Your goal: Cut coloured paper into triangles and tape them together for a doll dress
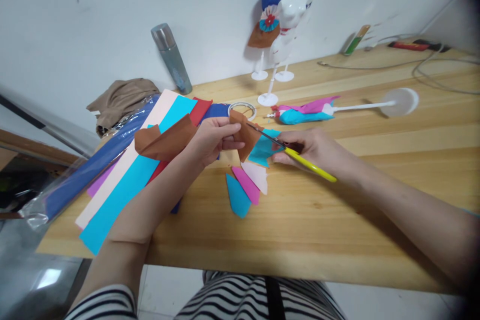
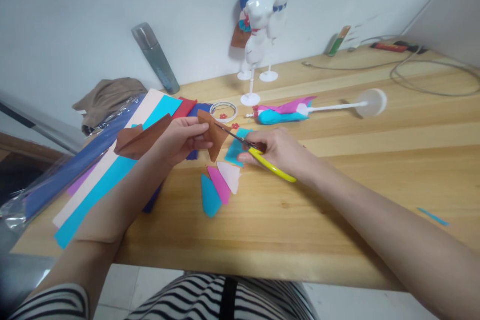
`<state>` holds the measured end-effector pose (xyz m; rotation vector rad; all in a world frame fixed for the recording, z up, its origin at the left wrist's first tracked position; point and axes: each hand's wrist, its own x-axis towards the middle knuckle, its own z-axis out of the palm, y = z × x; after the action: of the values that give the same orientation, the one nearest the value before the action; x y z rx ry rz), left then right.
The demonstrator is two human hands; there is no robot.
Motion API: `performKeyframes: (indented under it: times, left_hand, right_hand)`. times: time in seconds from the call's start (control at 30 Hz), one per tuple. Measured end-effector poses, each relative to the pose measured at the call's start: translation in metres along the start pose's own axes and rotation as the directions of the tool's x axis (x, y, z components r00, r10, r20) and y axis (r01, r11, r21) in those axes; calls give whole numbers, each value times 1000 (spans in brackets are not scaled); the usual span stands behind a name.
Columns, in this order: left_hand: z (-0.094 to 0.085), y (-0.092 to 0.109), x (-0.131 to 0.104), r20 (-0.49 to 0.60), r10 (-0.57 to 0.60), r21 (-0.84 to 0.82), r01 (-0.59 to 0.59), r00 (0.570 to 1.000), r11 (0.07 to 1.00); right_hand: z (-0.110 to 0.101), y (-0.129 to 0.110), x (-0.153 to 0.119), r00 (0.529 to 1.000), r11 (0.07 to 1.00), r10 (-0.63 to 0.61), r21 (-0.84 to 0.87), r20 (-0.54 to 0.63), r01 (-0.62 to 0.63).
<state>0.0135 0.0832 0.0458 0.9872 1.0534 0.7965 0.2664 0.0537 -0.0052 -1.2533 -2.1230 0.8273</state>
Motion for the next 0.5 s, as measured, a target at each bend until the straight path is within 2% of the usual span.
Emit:
performKeyframes:
  times: [0.2, 0.5]
  left_hand:
    - [4, 4, -3, -36, -12, -13, 12, 999, 1000]
    - [4, 3, -3, -16, -13, -26, 12, 1000, 1000]
  right_hand:
    - [5, 17, 2, 999, 999, -37, 7, -9, 37]
    - [3, 16, -1, 996, 993, -84, -77, 17, 85]
